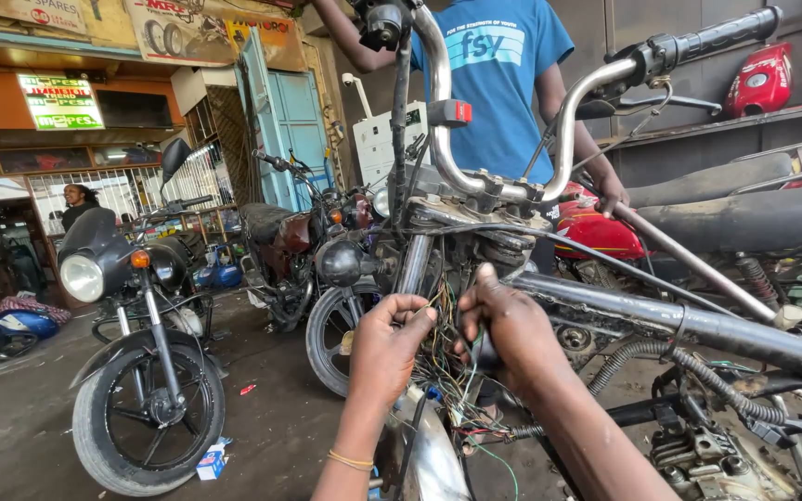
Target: Repairing motorcycle electrical harness by twisting wires together and insulating them with electrical tape
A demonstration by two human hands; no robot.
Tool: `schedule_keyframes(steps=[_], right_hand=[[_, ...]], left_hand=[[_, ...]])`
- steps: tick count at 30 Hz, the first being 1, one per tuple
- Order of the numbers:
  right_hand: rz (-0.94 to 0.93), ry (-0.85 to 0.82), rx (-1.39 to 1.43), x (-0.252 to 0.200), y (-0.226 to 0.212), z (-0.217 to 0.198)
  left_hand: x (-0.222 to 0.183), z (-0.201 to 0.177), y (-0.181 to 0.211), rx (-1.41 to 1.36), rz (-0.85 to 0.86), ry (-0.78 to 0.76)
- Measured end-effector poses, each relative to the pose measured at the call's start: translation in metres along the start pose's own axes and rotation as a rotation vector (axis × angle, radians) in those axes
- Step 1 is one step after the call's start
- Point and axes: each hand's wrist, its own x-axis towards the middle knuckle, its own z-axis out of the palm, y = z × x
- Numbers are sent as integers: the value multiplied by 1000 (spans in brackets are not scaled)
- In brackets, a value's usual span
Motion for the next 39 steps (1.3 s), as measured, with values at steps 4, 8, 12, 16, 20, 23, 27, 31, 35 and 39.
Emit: schedule_keyframes(steps=[4, 8, 12, 16, 20, 23, 27, 31, 35, 39], right_hand=[[-15, -68, 132, 13, -1, -17], [24, -180, 182, 13, -5, -28], [35, -245, 270, -3, -16, -24], [-24, -335, 325, -5, -22, -28], [-58, -383, 298, 5, -13, -33], [-38, -345, 306, 3, -12, -31], [57, -244, 269, 27, 7, -46], [77, -167, 261, 22, 5, -44], [85, -56, 206, 17, -5, -39], [117, -14, 142, 5, -13, -33]], left_hand=[[-18, 8, 19, 276, 177, 119], [-19, 13, 19, 445, 322, 189], [-17, 17, 13, 527, 363, 217], [-23, 19, 28, 533, 199, 161], [-25, 21, 33, 512, 73, 116], [-19, 20, 26, 460, 30, 96], [-16, 15, 19, 292, 5, 32], [-22, 8, 29, 364, 66, -28], [-23, 8, 39, 861, 200, 35], [-40, 10, 71, 590, 397, -8]])
